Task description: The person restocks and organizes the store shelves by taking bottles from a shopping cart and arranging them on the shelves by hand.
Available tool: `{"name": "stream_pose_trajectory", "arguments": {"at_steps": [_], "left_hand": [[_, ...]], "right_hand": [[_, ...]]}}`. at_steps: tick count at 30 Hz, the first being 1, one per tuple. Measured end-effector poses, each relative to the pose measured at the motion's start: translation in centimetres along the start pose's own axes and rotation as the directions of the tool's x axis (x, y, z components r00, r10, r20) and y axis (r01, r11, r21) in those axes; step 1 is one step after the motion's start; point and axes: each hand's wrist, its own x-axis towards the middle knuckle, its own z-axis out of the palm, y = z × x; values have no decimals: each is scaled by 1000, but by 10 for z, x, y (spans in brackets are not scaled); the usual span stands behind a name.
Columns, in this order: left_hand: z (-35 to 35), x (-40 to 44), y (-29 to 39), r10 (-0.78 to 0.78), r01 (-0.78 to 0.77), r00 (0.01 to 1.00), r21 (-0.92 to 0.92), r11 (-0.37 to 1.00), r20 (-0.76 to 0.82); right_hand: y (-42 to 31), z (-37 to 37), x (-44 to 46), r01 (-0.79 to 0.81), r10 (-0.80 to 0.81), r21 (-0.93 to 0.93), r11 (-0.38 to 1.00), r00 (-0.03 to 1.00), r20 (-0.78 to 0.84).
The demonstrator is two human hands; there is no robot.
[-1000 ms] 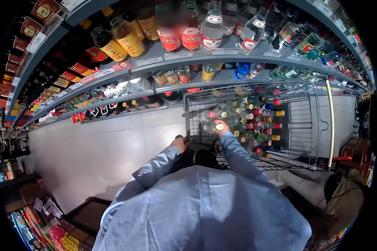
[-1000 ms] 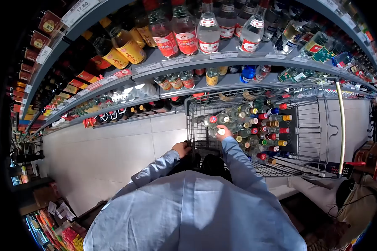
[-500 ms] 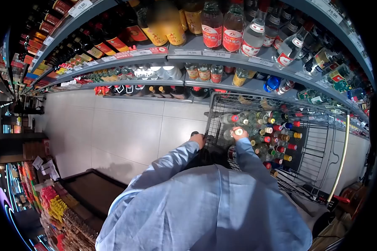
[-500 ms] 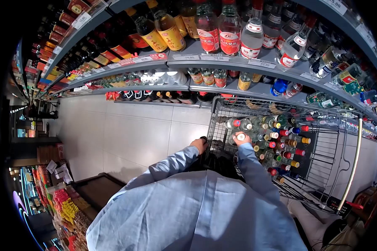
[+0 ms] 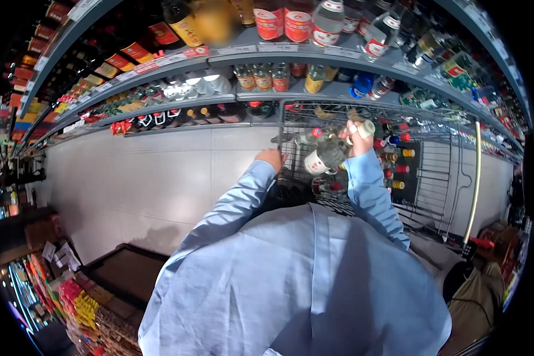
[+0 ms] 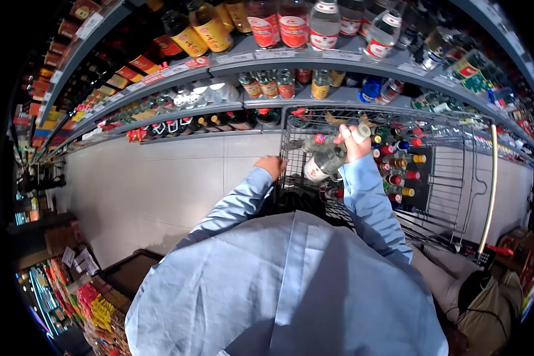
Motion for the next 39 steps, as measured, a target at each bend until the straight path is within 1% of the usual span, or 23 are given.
{"name": "stream_pose_trajectory", "arguments": {"at_steps": [1,2,3,4,5,6,8,9,10,12,16,17,18,20,22,23,24,26,29,32,33,36,39], "left_hand": [[-23,-13,12,86,-90,996,-209,974,-29],[-39,-21,22,158,-175,985,-405,898,-75],[-37,-19,25,365,-354,922,-663,660,-129],[-42,-23,30,524,-449,818,-834,321,-239],[-49,-26,34,677,-447,703,-875,185,-216],[-44,-27,41,718,-359,660,-932,42,-221],[-60,-52,58,820,-98,562,-993,-65,-109],[-65,-56,63,830,67,552,-989,-134,-75],[-73,-65,70,824,65,559,-985,-158,-95],[-77,-69,77,798,72,600,-988,-135,-65],[-82,-82,92,735,84,671,-976,-203,-95],[-84,-84,94,764,180,643,-958,-223,-57],[-85,-86,94,792,273,611,-932,-239,-24],[-86,-93,99,748,251,661,-924,-288,-54],[-100,-99,97,763,183,644,-957,-226,-57],[-109,-105,97,739,147,671,-965,-217,-64],[-116,-110,97,715,116,696,-971,-207,-69],[-123,-112,96,671,32,737,-987,-160,-85],[-133,-118,92,647,-33,755,-992,-118,-102],[-138,-121,88,640,-83,757,-991,-103,-130],[-139,-122,86,640,-94,756,-991,-98,-135],[-142,-127,84,623,-162,768,-986,-36,-149],[-135,-126,84,599,-134,792,-991,-18,-118]], "right_hand": [[-25,11,-6,25,-30,175,984,999,21],[-46,18,-9,7,-15,278,960,1000,27],[-57,16,-8,-44,28,347,937,998,50],[-67,15,-6,-95,69,414,905,995,78],[-79,18,-8,-95,65,486,869,995,78],[-87,17,-4,-171,148,509,844,985,87],[-117,27,-10,-229,188,467,854,973,134],[-130,32,-10,-233,187,451,862,972,145],[-140,36,-9,-230,190,409,883,972,136],[-150,37,-1,-262,233,400,878,965,122],[-154,33,3,-214,100,441,872,958,268],[-151,32,2,-176,59,414,893,958,281],[-149,36,0,-181,53,432,884,955,292],[-146,38,6,-165,-1,468,868,943,333],[-151,43,7,-173,4,481,859,943,333],[-153,48,7,-151,21,469,870,962,272],[-151,47,9,-143,16,481,865,966,258],[-150,49,11,-145,-12,537,831,961,278],[-149,55,10,-123,-61,582,804,956,286],[-157,65,5,-114,-63,529,841,951,304],[-160,69,1,-117,-32,492,863,958,284],[-156,65,3,-156,22,481,863,962,274],[-154,62,2,-193,100,462,866,971,218]]}}
